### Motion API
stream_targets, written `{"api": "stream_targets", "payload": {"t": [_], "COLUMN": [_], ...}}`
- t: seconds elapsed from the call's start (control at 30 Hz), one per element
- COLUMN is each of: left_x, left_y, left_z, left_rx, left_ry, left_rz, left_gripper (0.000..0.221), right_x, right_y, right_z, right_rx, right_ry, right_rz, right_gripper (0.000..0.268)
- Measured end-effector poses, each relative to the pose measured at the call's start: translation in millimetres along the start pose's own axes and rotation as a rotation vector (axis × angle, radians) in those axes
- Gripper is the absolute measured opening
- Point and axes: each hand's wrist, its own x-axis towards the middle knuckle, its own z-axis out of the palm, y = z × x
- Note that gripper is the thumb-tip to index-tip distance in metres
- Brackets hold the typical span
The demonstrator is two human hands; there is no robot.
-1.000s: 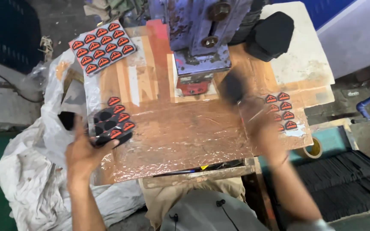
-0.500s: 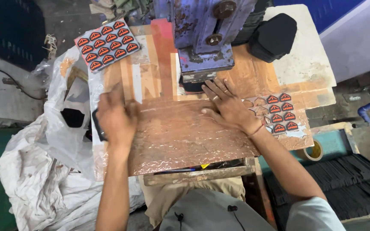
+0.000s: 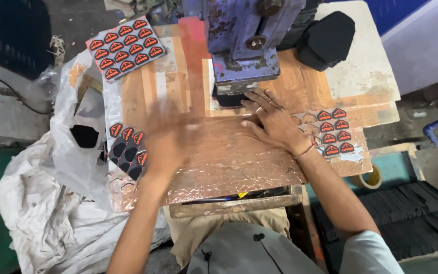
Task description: Pressing small orange patches onto black fabric pieces using a mechanical press machine.
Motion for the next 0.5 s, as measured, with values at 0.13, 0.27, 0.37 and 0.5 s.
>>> {"api": "stream_targets", "payload": {"t": [0.13,0.27,0.37,0.5], "left_x": [23.8,17.1,13.5,18.0], "left_y": [15.3,17.9,18.4,20.8], "left_z": [71.4,77.0,75.9,79.3], "left_rx": [0.037,0.027,0.003,-0.020], "left_ry": [-0.116,-0.236,-0.192,-0.212], "left_rz": [0.239,0.223,0.229,0.187], "left_gripper": [0.072,0.066,0.067,0.066], "right_x": [5.7,3.9,7.7,12.1], "right_y": [-3.2,-5.9,-8.8,-16.9], "right_z": [-3.2,-6.9,-3.2,-1.6], "right_rx": [-0.017,0.016,0.003,-0.028], "right_ry": [0.037,0.054,0.054,0.044], "right_rz": [-0.014,0.002,-0.007,0.004], "right_gripper": [0.050,0.045,0.043,0.042]}}
